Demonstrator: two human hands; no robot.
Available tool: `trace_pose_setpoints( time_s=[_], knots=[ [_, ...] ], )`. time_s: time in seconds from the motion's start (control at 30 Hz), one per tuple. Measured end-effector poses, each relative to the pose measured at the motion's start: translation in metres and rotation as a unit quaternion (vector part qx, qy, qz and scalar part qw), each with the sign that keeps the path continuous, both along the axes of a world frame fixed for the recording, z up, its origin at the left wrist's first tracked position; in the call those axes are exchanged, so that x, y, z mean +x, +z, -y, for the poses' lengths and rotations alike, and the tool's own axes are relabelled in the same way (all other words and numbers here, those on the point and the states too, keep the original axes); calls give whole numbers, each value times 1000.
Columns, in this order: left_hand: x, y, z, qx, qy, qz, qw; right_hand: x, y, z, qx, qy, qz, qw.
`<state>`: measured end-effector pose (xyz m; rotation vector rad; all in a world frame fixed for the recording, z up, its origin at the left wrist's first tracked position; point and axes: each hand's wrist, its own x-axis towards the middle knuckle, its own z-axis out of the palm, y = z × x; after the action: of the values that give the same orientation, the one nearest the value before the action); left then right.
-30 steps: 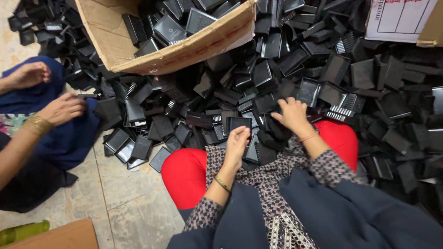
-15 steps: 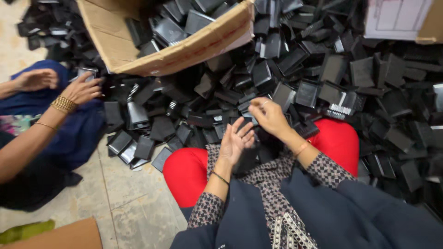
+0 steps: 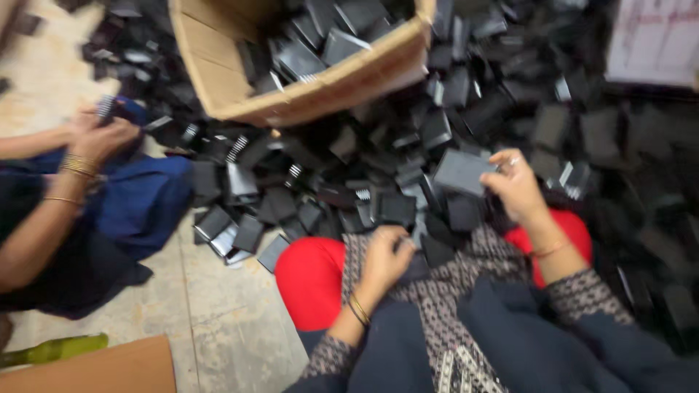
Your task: The person sits on the floor and repeatedly picks up small black rectangular objects from a pile, inspects them by turning them over, and places them into a cardboard box. Another person works nearby doing the same task.
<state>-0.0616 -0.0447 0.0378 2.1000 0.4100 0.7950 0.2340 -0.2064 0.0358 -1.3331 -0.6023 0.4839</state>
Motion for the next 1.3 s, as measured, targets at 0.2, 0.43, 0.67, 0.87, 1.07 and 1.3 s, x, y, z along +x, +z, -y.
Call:
trace_pose_setpoints(
  time_s=[0.2,0.43,0.67,0.87,1.07,1.3],
  knots=[
    [7,10,-79,50,136,-67,987,-28,-6,84,-319,-43,469,822],
    [34,-8,-64,165,-17,-116,979,-43,6,54,-429,43,445,785],
    [74,-8,-24,255,-58,-168,950,-46,57,64,-354,-109,401,838],
    [27,12,12,164,-60,-260,950,-90,81,106,-252,-92,253,930],
    [11,1,10,189,-127,-449,864,-121,64,104,-185,-9,180,966],
    [10,2,-26,-205,60,-140,967,-162,54,68,-200,20,154,967]
  ],
)
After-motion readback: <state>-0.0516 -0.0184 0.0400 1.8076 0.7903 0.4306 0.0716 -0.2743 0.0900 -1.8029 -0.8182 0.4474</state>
